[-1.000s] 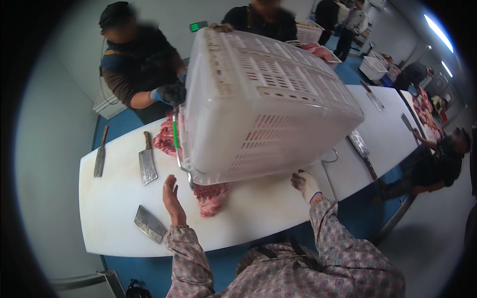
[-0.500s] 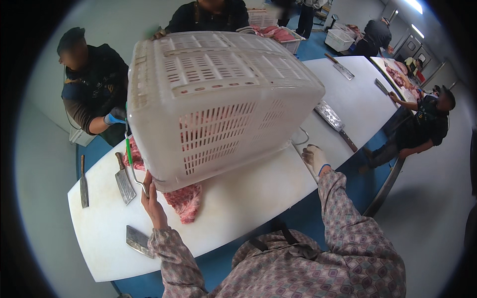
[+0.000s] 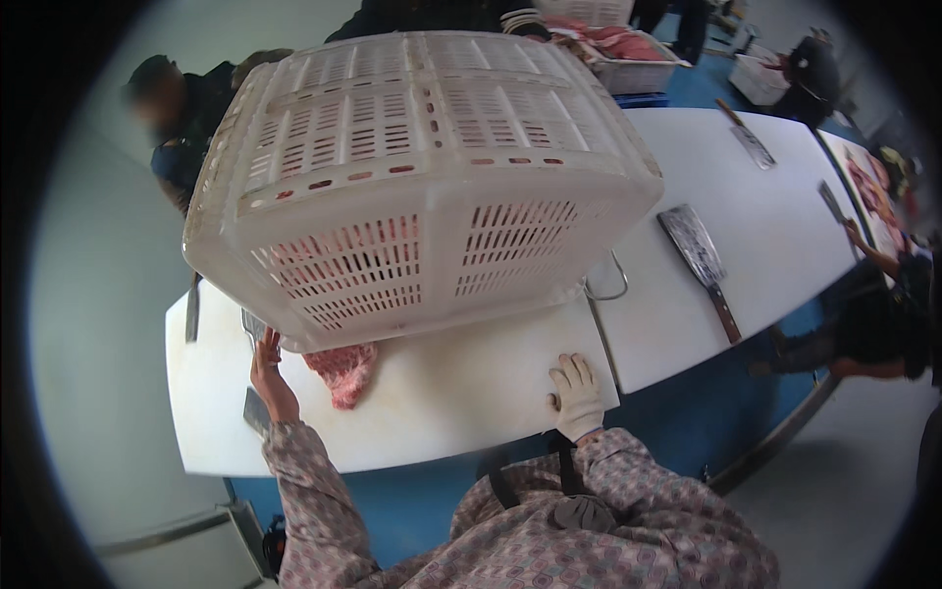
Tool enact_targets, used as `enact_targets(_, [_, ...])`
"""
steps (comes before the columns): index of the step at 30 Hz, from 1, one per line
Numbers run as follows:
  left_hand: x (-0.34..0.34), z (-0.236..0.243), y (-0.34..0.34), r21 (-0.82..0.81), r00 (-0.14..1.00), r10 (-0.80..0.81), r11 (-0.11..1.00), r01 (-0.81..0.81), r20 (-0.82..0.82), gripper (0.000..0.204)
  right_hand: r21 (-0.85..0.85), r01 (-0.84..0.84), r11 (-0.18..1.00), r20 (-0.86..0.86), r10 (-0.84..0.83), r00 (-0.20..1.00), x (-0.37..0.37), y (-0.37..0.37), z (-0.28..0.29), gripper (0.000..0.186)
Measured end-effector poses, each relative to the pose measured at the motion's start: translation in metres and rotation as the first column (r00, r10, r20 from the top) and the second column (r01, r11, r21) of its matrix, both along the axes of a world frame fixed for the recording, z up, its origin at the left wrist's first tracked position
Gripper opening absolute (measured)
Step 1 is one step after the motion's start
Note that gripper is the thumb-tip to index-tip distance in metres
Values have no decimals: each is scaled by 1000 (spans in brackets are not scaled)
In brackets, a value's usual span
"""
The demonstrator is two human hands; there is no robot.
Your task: The person empties a crate of raw meat onto a white cutting table, then uses a cleaver to cut a large piece of pork ribs into smaller sections. The person repeatedly positions the meat and chops through the bones, separating the ribs into individual portions.
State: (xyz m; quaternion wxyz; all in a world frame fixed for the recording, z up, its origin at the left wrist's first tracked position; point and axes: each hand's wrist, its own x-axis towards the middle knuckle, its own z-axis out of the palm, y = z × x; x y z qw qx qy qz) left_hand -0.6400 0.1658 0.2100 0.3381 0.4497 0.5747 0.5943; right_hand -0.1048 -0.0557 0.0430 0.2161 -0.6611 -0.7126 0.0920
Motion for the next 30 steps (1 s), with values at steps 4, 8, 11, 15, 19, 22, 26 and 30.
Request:
enact_targets(4, [13, 5, -8, -42, 993, 68, 996, -72, -98, 53, 9, 22, 1000, -53, -21, 998, 9, 8, 13, 54])
enact_targets(8, [24, 12, -19, -44, 981, 90, 994, -99, -172, 52, -41, 13, 999, -75, -16, 997, 11, 13, 24, 54])
enact_targets(11, [31, 24, -28, -18, 985, 105, 994, -109, -140, 50, -42, 12, 999, -86, -15, 996, 7, 8, 21, 54])
enact_targets(15, [48, 51, -40, 44, 978, 113, 993, -107, -174, 48, -3, 6, 1000, -90, -6, 996, 6, 4, 13, 55])
enact_targets(19, [73, 84, -48, 32, 963, 131, 991, -127, -237, 49, -48, -11, 999, -53, 8, 999, 6, 4, 13, 53])
enact_targets(22, [91, 107, -57, 68, 931, 143, 990, -127, -337, 50, 10, 6, 1000, -60, -5, 998, 3, 4, 15, 54])
enact_targets(26, [117, 142, -65, 120, 837, 198, 980, -159, -510, 48, 76, 21, 997, -21, -19, 1000, -1, 3, 10, 50])
enact_targets(30, [157, 192, -72, 244, 765, 198, 968, -54, -613, 43, 68, 36, 997, -22, -35, 999, -2, 0, 2, 51])
